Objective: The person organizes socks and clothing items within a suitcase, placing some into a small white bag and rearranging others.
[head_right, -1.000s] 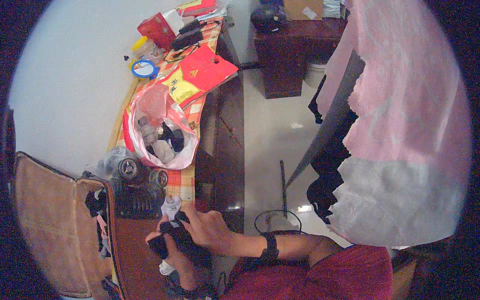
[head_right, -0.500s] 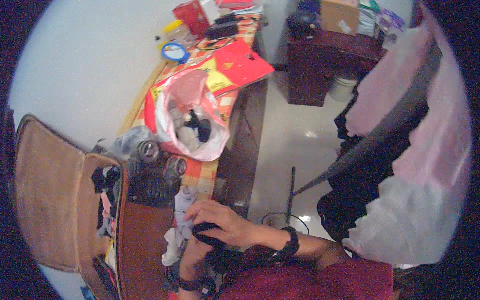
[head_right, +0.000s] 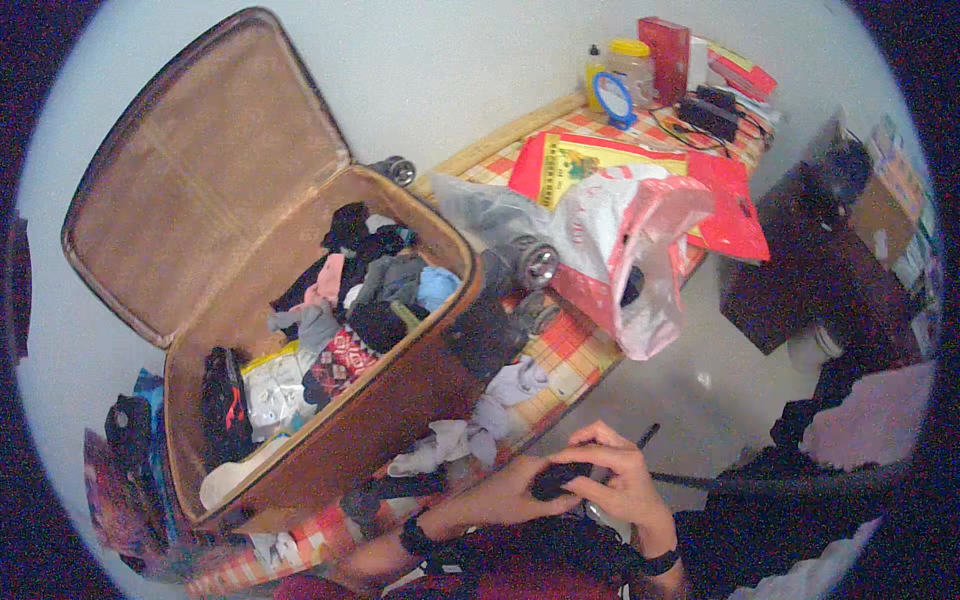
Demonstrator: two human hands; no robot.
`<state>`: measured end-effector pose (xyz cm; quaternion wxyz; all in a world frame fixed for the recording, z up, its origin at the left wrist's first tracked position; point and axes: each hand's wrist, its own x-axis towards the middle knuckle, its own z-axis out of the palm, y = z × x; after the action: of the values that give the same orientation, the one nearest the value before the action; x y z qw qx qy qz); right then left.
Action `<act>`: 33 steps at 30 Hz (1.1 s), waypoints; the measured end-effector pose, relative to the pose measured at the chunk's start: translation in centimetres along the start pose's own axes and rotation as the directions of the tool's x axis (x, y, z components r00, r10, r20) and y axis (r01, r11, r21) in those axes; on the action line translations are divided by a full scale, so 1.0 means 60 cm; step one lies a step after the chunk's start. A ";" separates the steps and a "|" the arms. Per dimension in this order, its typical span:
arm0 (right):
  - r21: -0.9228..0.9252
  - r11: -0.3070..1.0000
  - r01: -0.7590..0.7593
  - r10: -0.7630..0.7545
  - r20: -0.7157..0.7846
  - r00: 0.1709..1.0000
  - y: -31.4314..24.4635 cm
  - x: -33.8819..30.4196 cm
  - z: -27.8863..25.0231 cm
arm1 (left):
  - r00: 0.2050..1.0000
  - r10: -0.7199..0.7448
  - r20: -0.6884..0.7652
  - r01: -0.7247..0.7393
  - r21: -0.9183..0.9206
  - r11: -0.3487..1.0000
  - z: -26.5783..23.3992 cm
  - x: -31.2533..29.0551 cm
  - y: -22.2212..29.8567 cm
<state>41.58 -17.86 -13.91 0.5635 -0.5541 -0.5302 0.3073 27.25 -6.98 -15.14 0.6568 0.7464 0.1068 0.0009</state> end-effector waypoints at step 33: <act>-0.334 0.926 0.177 -0.243 -0.167 0.956 -0.050 0.003 0.032 | 0.904 0.215 -0.369 -0.314 -0.233 0.920 0.001 0.007 -0.026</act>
<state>39.10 -17.73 -11.38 0.5490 -0.6056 -0.5678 0.0973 27.43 -6.77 -16.73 0.7236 0.6396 0.1126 0.2338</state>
